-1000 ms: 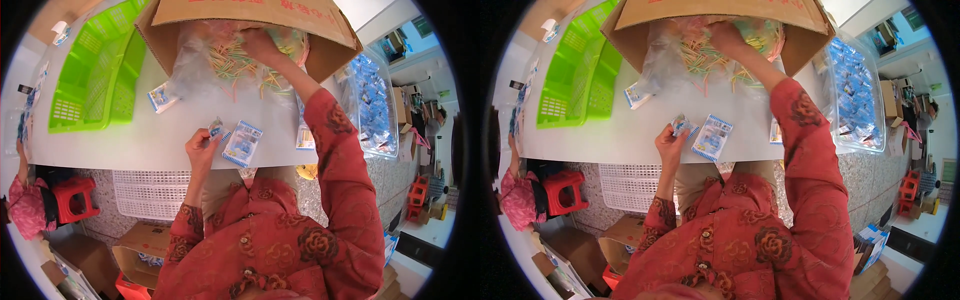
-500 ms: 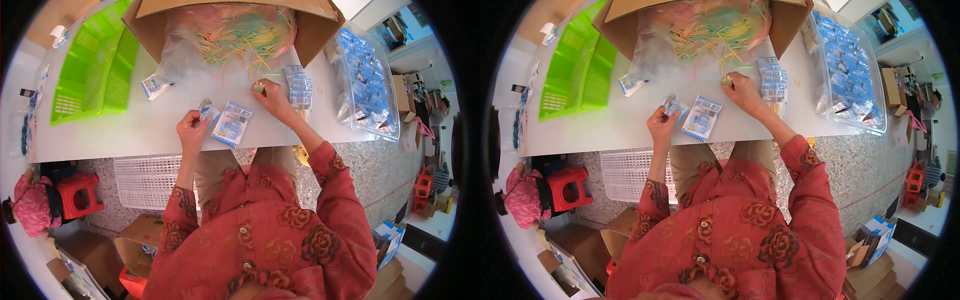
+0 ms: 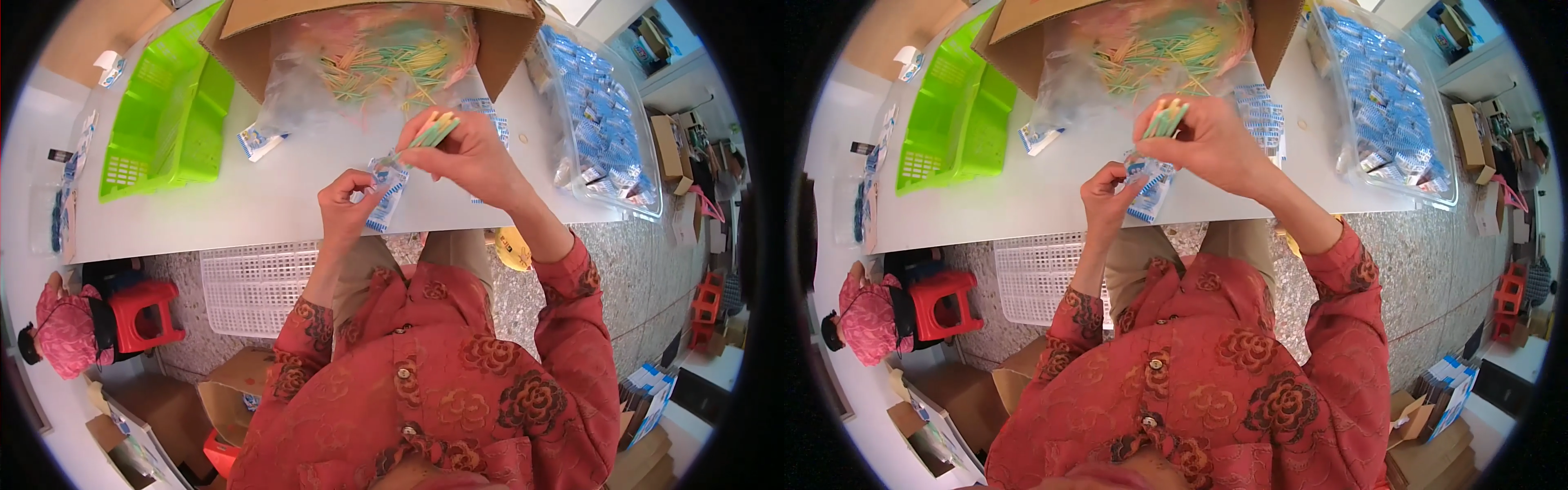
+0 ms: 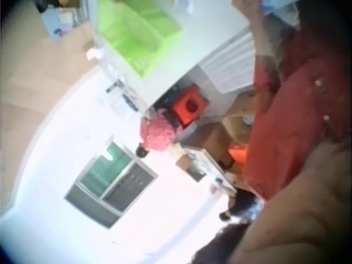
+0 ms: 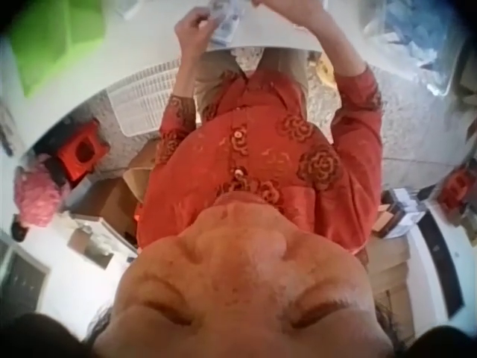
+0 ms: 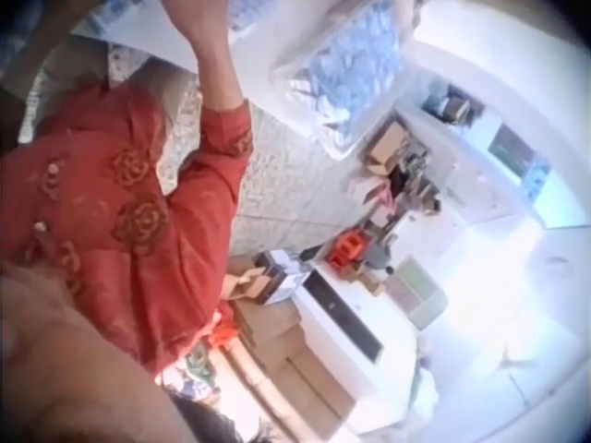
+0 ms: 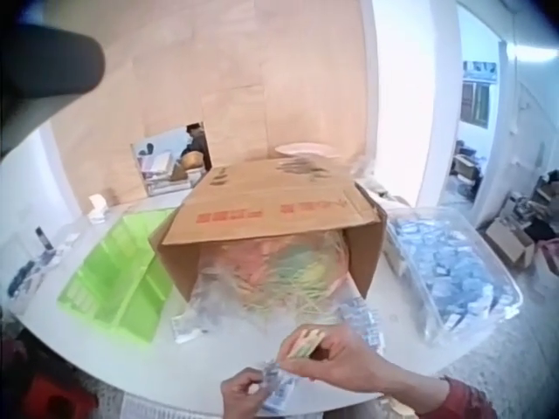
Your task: Packaging small quantities of colorful rubber bands into plastic packets.
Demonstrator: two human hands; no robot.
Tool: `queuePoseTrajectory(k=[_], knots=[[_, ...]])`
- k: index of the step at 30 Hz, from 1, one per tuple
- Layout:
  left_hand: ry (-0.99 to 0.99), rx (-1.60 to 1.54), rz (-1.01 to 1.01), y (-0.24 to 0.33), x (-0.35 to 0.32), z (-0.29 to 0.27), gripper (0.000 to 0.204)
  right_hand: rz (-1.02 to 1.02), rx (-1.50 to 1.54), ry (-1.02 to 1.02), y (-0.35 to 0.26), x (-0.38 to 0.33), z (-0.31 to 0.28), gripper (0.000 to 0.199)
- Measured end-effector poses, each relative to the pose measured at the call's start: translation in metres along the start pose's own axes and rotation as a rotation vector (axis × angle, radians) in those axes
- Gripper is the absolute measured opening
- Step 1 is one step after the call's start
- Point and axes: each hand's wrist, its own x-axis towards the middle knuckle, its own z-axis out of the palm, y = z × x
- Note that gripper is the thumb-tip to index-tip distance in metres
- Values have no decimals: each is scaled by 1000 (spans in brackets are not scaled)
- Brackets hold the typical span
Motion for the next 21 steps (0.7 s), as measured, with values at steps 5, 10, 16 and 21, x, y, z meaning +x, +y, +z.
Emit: queuePoseTrajectory(k=[5, 10, 16, 21], knots=[[-34, 82, 7, 2, -1, 9, 10, -33, -272, -43, 2, -3, 3, 6], [-34, 100, 46, 12, -1, 13, 11, -22, -337, -58, 4, -4, 5, 7], [-37, 103, 28, 14, 0, 14, 10, -92, -380, -52, 2, -2, 5, 8], [-43, 82, 23, 15, 0, 15, 9, -58, -324, -66, 4, -1, 3, 11]])
